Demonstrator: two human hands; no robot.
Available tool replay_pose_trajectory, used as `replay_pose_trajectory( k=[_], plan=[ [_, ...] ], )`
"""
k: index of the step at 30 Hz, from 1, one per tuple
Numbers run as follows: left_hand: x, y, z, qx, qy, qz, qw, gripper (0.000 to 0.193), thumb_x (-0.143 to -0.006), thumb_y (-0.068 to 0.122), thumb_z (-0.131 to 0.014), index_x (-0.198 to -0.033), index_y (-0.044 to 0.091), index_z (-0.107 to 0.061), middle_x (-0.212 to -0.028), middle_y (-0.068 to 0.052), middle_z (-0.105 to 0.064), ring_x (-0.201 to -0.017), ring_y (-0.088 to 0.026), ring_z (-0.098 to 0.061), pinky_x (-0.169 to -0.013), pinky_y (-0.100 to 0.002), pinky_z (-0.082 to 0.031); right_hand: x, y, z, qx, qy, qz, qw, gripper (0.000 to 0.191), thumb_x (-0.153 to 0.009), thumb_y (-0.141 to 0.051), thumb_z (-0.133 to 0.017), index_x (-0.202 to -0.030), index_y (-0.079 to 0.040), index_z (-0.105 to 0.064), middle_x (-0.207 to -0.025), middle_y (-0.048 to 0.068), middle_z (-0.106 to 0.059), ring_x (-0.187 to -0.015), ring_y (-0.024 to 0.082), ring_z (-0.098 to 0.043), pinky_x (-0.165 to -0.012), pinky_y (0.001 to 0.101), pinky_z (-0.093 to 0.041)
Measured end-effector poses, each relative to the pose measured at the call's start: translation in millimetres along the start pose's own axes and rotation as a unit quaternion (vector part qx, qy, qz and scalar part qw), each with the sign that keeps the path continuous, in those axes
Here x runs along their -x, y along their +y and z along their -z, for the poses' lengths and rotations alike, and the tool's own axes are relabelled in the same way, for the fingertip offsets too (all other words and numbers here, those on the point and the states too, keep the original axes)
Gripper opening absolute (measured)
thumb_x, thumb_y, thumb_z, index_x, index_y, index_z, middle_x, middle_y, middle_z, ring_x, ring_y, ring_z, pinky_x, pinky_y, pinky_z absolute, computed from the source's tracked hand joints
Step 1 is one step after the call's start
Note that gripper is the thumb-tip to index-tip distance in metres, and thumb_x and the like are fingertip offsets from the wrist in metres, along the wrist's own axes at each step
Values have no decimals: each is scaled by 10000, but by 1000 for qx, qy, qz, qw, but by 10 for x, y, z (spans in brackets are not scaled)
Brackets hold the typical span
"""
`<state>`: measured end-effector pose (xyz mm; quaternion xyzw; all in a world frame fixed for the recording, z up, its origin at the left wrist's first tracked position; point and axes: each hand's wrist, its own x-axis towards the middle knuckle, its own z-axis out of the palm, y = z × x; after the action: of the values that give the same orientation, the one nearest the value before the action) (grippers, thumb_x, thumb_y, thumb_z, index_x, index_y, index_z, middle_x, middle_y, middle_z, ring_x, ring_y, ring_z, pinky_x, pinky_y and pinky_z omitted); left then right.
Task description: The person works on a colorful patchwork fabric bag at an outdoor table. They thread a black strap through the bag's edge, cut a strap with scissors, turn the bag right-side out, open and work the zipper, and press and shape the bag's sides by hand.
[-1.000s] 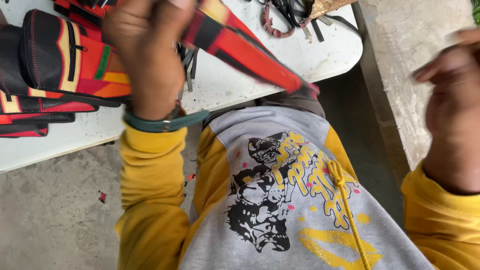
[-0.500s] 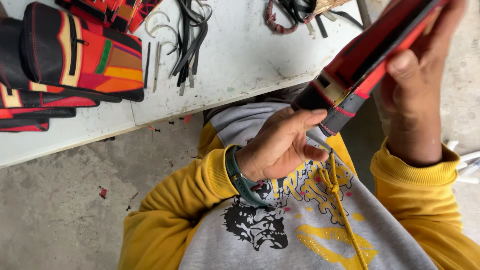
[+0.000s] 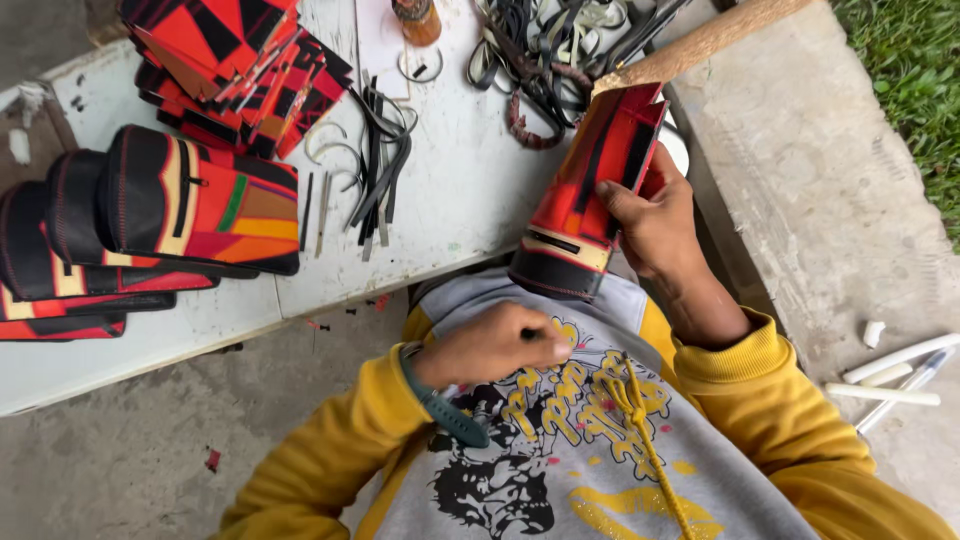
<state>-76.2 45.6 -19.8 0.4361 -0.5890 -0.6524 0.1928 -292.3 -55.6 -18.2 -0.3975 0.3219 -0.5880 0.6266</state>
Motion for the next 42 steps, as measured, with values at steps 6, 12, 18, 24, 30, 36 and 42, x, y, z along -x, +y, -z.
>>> replay_pose_trajectory(
  k=[6, 12, 18, 24, 30, 36, 42],
  plan=[
    [2, 487, 61, -266, 285, -251, 886, 1173, -744, 482, -921, -1582, 6, -253, -1505, -258, -415, -1426, -404, -439, -1174, -496, -402, 237, -235, -23, 191, -21, 65, 979, 498, -949, 127, -587, -1427, 21, -495, -1301, 88, -682, -1183, 167, -665, -1062, 342, -547],
    [-462, 234, -165, -229, 242, -305, 892, 1464, -661, 569, -927, -1640, -42, -27, -1614, -349, -279, -1504, -496, -296, -1248, -581, -284, 532, -46, -155, 194, -20, -7, 981, 577, -949, 48, -553, -1516, -11, -465, -1358, 94, -658, -1234, 180, -638, -1079, 346, -518],
    [-440, 36, 43, -166, 225, -243, 929, 1344, -706, 473, -908, -1629, -51, -85, -1562, -326, -341, -1457, -453, -363, -1226, -530, -331, 562, 85, -158, -138, -132, -181, 965, 922, -878, -162, -755, -1641, -97, -241, -1526, 101, -492, -1386, 241, -519, -1149, 407, -445],
    [-346, 12, 319, -52, 169, -269, 947, 1072, -827, 360, -875, -1625, -26, -273, -1534, -185, -504, -1435, -281, -526, -1220, -401, -440, 478, 243, -116, -114, -172, -209, 956, 900, -909, -310, -769, -1640, -75, -300, -1540, 127, -478, -1393, 263, -503, -1134, 437, -453],
    [-322, -38, 492, 65, 123, -272, 952, 1050, -875, 369, -878, -1641, 2, -260, -1545, -121, -481, -1437, -216, -489, -1227, -365, -429, 467, 325, -167, 69, -172, -139, 973, 672, -1019, -261, -608, -1599, -59, -336, -1464, 103, -545, -1303, 179, -549, -1085, 354, -482],
    [-388, -110, 502, -76, 140, -278, 947, 1082, -856, 439, -861, -1628, 6, -239, -1571, -191, -431, -1465, -299, -450, -1241, -412, -396, 495, 350, -232, 143, -97, -136, 976, 495, -1040, -228, -580, -1482, -10, -532, -1220, 79, -677, -1048, 134, -617, -899, 309, -513],
    [-368, -167, 485, -120, 161, -237, 951, 902, -1032, 444, -584, -1664, -19, -136, -1698, -266, -251, -1593, -409, -246, -1302, -477, -209, 521, 275, -225, 245, -126, -52, 960, 408, -1072, -211, -554, -1416, 9, -572, -1210, 73, -693, -1088, 92, -607, -990, 262, -495]
  ],
)
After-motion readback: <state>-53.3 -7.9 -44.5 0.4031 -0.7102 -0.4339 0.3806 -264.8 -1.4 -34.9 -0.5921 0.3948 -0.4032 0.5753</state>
